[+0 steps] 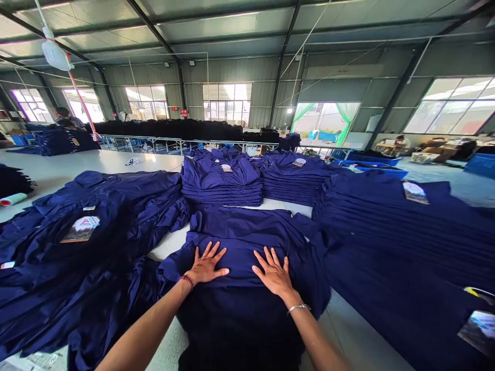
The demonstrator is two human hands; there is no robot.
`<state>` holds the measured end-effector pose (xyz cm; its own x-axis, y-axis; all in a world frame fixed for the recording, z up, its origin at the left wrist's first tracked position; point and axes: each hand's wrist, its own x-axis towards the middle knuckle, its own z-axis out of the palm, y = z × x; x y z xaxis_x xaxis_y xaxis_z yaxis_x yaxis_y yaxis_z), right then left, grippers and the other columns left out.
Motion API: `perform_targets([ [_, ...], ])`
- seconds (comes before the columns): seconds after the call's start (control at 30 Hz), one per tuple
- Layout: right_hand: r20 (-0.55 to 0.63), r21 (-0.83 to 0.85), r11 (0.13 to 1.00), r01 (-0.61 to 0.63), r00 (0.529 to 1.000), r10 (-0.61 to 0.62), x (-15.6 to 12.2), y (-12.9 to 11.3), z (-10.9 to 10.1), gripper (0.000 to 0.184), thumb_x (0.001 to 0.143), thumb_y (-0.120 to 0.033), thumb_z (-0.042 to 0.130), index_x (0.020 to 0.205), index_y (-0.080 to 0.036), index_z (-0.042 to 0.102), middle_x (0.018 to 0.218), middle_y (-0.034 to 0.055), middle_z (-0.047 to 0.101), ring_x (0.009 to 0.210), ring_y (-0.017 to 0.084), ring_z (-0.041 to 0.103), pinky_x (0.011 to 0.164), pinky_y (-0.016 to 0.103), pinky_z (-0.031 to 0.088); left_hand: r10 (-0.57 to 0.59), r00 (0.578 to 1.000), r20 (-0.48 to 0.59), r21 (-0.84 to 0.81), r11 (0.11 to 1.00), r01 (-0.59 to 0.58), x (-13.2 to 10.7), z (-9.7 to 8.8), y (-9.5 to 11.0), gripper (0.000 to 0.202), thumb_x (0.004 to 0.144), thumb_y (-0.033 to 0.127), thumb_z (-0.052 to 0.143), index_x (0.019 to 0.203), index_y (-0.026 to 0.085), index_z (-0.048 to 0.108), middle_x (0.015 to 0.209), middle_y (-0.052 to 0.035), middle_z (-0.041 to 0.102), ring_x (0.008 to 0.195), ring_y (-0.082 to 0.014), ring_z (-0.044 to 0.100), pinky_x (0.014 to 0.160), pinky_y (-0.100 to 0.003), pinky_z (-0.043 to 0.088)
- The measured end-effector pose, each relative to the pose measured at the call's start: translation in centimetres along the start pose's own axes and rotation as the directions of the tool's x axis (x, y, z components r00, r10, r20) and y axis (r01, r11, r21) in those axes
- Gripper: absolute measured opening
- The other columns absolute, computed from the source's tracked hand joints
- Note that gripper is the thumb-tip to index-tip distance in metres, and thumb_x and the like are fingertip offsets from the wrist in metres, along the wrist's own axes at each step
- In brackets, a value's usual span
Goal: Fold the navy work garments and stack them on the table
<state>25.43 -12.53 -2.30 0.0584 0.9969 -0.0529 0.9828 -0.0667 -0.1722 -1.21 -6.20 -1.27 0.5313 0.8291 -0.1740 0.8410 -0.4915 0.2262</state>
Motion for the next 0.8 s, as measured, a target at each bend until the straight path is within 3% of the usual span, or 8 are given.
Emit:
perform_targets([
  [0.07, -0.005, 0.001, 1.000, 0.007, 1.000, -0.007, 0.1, 0.2, 0.1, 0.059, 0.095, -0.061, 0.033, 0.151, -0.042, 0.031, 0.166, 0.0017, 0.014, 0.152, 0.027, 0.005, 0.116, 0.065, 0.002, 0.013, 1.000, -0.012, 0.018, 1.000, -0.013, -0.3, 0.0, -0.3, 0.082, 0.087, 0.077, 0.035, 0.156, 0.036, 0.020, 0.166, -0.0056, 0.011, 0.151, -0.0383, 0.004, 0.112, -0.074, 0.001],
  [0.13, -0.018, -0.002, 0.999, 0.033, 0.999, -0.033, 0.2, 0.6, 0.0, 0.054, 0.096, -0.055, 0.035, 0.149, -0.041, 0.037, 0.165, 0.0007, 0.016, 0.152, 0.028, 0.006, 0.116, 0.066, 0.003, 0.003, 0.994, -0.106, 0.057, 0.998, 0.003, -0.7, 0.0, -0.5, 0.075, 0.090, 0.073, 0.035, 0.154, 0.035, 0.028, 0.164, -0.0073, 0.020, 0.151, -0.0376, 0.009, 0.113, -0.071, -0.003],
  [0.23, -0.037, -0.005, 0.991, 0.136, 0.990, -0.137, 0.7, 1.8, -0.4, 0.046, 0.098, -0.040, 0.036, 0.143, -0.044, 0.046, 0.163, -0.0042, 0.024, 0.152, 0.027, 0.011, 0.117, 0.065, 0.003, -0.058, 0.967, -0.249, 0.098, 0.992, 0.085, -1.5, 0.0, -0.9, 0.066, 0.094, 0.065, 0.037, 0.151, 0.033, 0.038, 0.160, -0.0105, 0.032, 0.150, -0.0379, 0.015, 0.115, -0.068, -0.006],
  [0.3, -0.056, -0.029, 0.984, 0.175, 0.983, -0.176, 1.4, 2.8, -0.9, 0.047, 0.097, -0.031, 0.037, 0.140, -0.046, 0.049, 0.162, -0.0061, 0.028, 0.152, 0.025, 0.012, 0.118, 0.063, 0.000, -0.114, 0.961, -0.251, 0.098, 0.985, 0.142, -2.0, -0.3, -1.2, 0.063, 0.094, 0.063, 0.038, 0.149, 0.032, 0.042, 0.158, -0.0112, 0.035, 0.149, -0.0383, 0.018, 0.115, -0.068, -0.006],
  [0.43, -0.102, -0.046, 0.995, -0.090, 0.991, 0.085, 2.7, 3.3, -2.1, 0.051, 0.094, -0.024, 0.042, 0.144, -0.038, 0.047, 0.164, 0.0029, 0.024, 0.152, 0.030, 0.009, 0.115, 0.066, 0.002, -0.193, 0.972, -0.136, 0.062, 0.977, 0.203, -3.1, -1.7, -2.0, 0.061, 0.097, 0.060, 0.034, 0.149, 0.030, 0.041, 0.159, -0.0116, 0.033, 0.149, -0.0350, 0.022, 0.115, -0.069, 0.003],
  [0.5, -0.117, -0.029, 0.993, -0.119, 0.986, 0.115, 2.6, 2.0, -2.4, 0.054, 0.094, -0.026, 0.044, 0.147, -0.035, 0.043, 0.164, 0.0066, 0.021, 0.152, 0.031, 0.008, 0.115, 0.068, 0.005, -0.172, 0.981, -0.093, 0.017, 0.985, 0.174, -3.8, -2.9, -2.6, 0.062, 0.097, 0.060, 0.032, 0.152, 0.030, 0.036, 0.160, -0.0114, 0.030, 0.149, -0.0322, 0.021, 0.116, -0.067, 0.008],
  [0.67, -0.065, 0.075, 0.979, 0.191, 0.980, -0.186, -0.2, -3.5, -2.1, 0.055, 0.094, -0.039, 0.046, 0.149, -0.040, 0.038, 0.165, 0.0029, 0.017, 0.152, 0.026, 0.006, 0.118, 0.062, 0.005, 0.022, 0.997, 0.074, -0.083, 0.996, -0.015, -6.4, -5.8, -4.8, 0.080, 0.083, 0.064, 0.059, 0.152, 0.036, 0.032, 0.162, -0.0067, 0.028, 0.151, -0.0340, 0.015, 0.114, -0.070, 0.005],
  [0.8, 0.019, 0.127, 0.932, 0.339, 0.939, -0.344, -1.9, -6.0, -1.6, 0.061, 0.090, -0.045, 0.053, 0.149, -0.045, 0.035, 0.166, -0.0004, 0.015, 0.152, 0.028, 0.004, 0.117, 0.065, 0.000, 0.043, 0.999, 0.026, -0.059, 0.997, -0.041, -8.8, -6.2, -6.3, 0.080, 0.074, 0.035, 0.074, 0.147, 0.033, 0.042, 0.160, -0.0051, 0.032, 0.149, -0.0322, 0.021, 0.119, -0.061, 0.009],
])
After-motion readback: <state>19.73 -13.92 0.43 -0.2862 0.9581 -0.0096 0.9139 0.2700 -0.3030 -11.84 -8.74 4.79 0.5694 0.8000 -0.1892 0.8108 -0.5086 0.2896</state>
